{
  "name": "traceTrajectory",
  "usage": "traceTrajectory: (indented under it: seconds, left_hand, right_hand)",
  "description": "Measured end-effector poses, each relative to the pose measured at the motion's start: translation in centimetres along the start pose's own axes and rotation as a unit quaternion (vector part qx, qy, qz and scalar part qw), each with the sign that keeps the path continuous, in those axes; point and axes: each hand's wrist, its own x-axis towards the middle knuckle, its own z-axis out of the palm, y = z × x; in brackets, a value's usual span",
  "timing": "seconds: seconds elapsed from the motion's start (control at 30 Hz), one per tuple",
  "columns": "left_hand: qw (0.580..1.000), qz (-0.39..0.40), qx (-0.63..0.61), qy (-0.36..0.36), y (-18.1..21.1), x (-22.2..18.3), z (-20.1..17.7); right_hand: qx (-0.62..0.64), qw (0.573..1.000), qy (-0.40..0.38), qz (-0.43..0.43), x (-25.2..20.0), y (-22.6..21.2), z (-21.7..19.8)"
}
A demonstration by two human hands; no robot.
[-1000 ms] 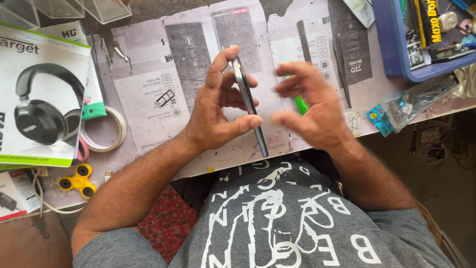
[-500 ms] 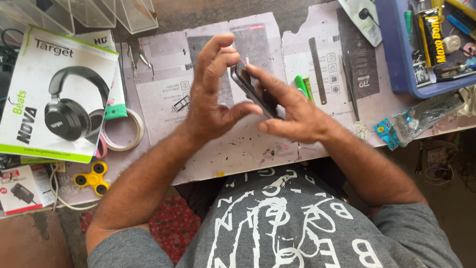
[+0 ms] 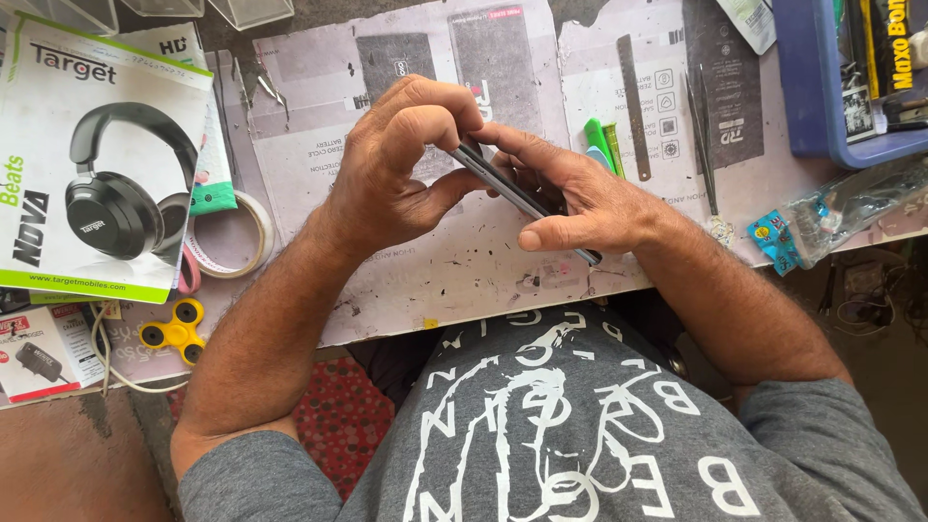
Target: The person uses a blue plastic pry tool and a metal spudger to separate the back cover from a smartphone. They work along the edges, prying and sliding the tools to release the clips, then lift the back cover off to reveal the internal components.
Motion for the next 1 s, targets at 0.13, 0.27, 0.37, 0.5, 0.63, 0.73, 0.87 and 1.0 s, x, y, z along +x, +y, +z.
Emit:
traceTrajectory:
  seconds: [0.13,0.27,0.37,0.5,0.63,0.73,0.87,1.0]
  left_hand:
    - [1.0,0.018,0.008,-0.008,-0.1,0.0,0.0]
    - [0.999,0.025,0.018,-0.013,0.1,0.1,-0.3]
    - [0.999,0.022,0.031,-0.018,0.3,0.2,-0.5]
    - [0.999,0.024,0.026,-0.025,0.5,0.6,-0.6]
    - [0.999,0.031,0.031,-0.019,0.6,0.5,-0.5]
    - [0.999,0.027,0.027,-0.021,0.5,0.3,-0.4]
    - [1.0,0.017,0.01,-0.018,0.4,0.1,-0.3]
    - [1.0,0.013,0.004,-0.016,0.3,-0.1,-0.2]
  right_hand:
    - [0.027,0.998,-0.026,-0.057,-0.1,0.4,-0.3]
    - [0.021,0.998,-0.028,-0.042,0.0,0.1,-0.3]
    - [0.068,0.994,-0.053,-0.071,-0.1,-0.4,-0.5]
    - [0.02,0.998,-0.059,-0.021,-0.1,-1.4,-0.6]
    - [0.044,0.997,-0.065,-0.015,0.0,-1.2,-0.3]
    - [0.07,0.994,-0.075,-0.031,0.0,-0.5,-0.4]
    - [0.111,0.988,-0.095,-0.053,-0.1,0.1,-0.6]
    - [0.147,0.984,-0.102,0.014,0.0,0.1,-0.7]
